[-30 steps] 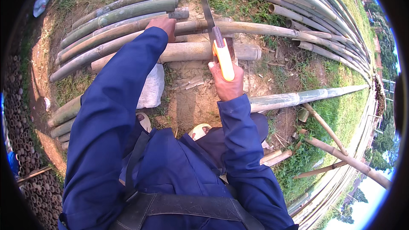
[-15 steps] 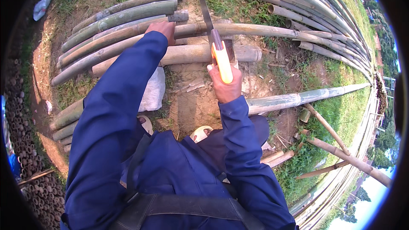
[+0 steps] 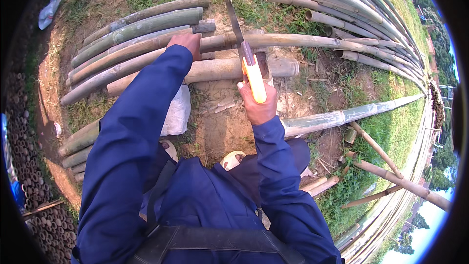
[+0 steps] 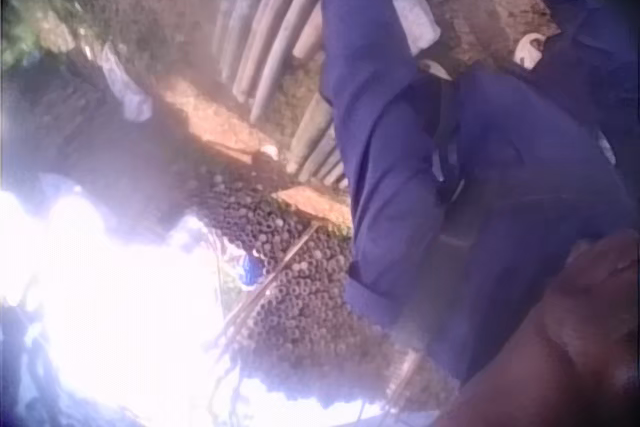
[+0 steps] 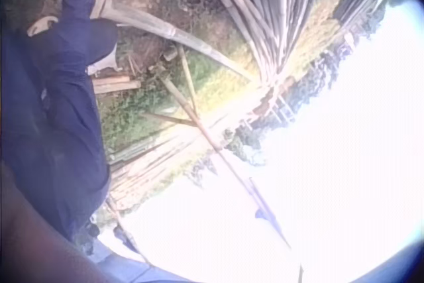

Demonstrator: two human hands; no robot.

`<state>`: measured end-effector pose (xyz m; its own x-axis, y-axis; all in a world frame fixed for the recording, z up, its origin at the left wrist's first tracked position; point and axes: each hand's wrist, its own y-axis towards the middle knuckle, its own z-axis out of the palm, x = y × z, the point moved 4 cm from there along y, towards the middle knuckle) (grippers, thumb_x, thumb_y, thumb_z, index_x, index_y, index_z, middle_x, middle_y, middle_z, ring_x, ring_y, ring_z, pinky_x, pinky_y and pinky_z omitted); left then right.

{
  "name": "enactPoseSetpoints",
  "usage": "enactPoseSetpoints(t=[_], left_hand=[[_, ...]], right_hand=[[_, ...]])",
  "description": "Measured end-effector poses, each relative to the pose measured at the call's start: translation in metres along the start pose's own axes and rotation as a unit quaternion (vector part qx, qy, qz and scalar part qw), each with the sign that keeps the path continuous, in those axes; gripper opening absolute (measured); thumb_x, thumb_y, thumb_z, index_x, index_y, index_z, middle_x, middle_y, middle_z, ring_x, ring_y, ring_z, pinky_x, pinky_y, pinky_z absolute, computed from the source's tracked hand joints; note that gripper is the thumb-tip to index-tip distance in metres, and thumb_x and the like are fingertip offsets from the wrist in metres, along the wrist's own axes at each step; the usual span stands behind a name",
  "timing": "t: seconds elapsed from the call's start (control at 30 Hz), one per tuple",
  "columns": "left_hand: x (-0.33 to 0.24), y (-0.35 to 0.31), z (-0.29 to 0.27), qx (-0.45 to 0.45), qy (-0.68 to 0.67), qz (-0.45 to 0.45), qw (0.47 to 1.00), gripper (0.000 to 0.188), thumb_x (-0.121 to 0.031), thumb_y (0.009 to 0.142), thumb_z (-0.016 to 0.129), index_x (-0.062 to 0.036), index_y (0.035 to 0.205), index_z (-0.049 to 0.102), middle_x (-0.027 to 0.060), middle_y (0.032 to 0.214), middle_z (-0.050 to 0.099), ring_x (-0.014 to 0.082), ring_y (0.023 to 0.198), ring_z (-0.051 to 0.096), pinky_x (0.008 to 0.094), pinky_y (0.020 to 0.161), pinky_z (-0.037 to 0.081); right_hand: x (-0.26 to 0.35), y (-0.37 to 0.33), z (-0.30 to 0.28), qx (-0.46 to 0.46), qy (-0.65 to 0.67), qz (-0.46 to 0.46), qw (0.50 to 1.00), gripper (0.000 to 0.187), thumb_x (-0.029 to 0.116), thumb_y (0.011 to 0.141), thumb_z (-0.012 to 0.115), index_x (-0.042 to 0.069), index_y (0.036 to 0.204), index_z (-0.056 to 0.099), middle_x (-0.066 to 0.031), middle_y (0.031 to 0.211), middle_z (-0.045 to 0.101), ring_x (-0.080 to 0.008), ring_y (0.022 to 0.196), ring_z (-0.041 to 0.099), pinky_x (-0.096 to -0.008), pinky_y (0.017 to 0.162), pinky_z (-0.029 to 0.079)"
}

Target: The person uses a hand saw to cut bamboo poles into shorter sections. The person positions each pole on a support, saws through it, and then moves the cut pieces aside.

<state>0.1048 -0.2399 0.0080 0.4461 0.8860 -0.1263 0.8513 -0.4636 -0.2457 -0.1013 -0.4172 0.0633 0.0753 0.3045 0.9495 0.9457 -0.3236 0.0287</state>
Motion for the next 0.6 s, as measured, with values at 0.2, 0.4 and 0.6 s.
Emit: enactPoseSetpoints(t=[0.2, 0.4, 0.6], left_hand=[[0.012, -0.004, 0.007, 0.012, 0.009, -0.012, 1.000, 0.034, -0.021, 0.080, 0.074, -0.0036, 0.108, 0.070, 0.0213, 0.103, 0.074, 0.0380, 0.099, 0.072, 0.0478, 0.089, 0.057], [0.012, -0.004, 0.012, 0.010, -0.003, -0.027, 1.000, 0.030, -0.020, 0.079, 0.075, -0.0034, 0.103, 0.072, 0.0214, 0.102, 0.074, 0.0374, 0.099, 0.072, 0.0468, 0.087, 0.058], [0.001, 0.002, 0.003, 0.002, 0.010, 0.006, 1.000, 0.035, -0.022, 0.080, 0.075, -0.0041, 0.109, 0.071, 0.0221, 0.103, 0.074, 0.0374, 0.100, 0.072, 0.0472, 0.089, 0.057]], right_hand=[[0.001, -0.124, -0.031, 0.013, 0.029, 0.144, 0.989, 0.012, 0.007, 0.093, 0.071, -0.004, 0.096, 0.069, -0.0055, 0.069, 0.065, -0.0111, 0.065, 0.063, -0.0279, 0.061, 0.050], [0.017, -0.115, -0.033, 0.007, 0.054, 0.171, 0.984, 0.011, 0.004, 0.093, 0.070, -0.005, 0.098, 0.069, -0.0053, 0.068, 0.064, -0.0100, 0.063, 0.062, -0.0276, 0.059, 0.050], [-0.016, -0.009, 0.004, -0.007, 0.061, 0.020, 0.998, 0.014, 0.006, 0.093, 0.074, 0.000, 0.084, 0.066, 0.0028, 0.067, 0.058, -0.0049, 0.059, 0.047, -0.0257, 0.053, 0.038]])
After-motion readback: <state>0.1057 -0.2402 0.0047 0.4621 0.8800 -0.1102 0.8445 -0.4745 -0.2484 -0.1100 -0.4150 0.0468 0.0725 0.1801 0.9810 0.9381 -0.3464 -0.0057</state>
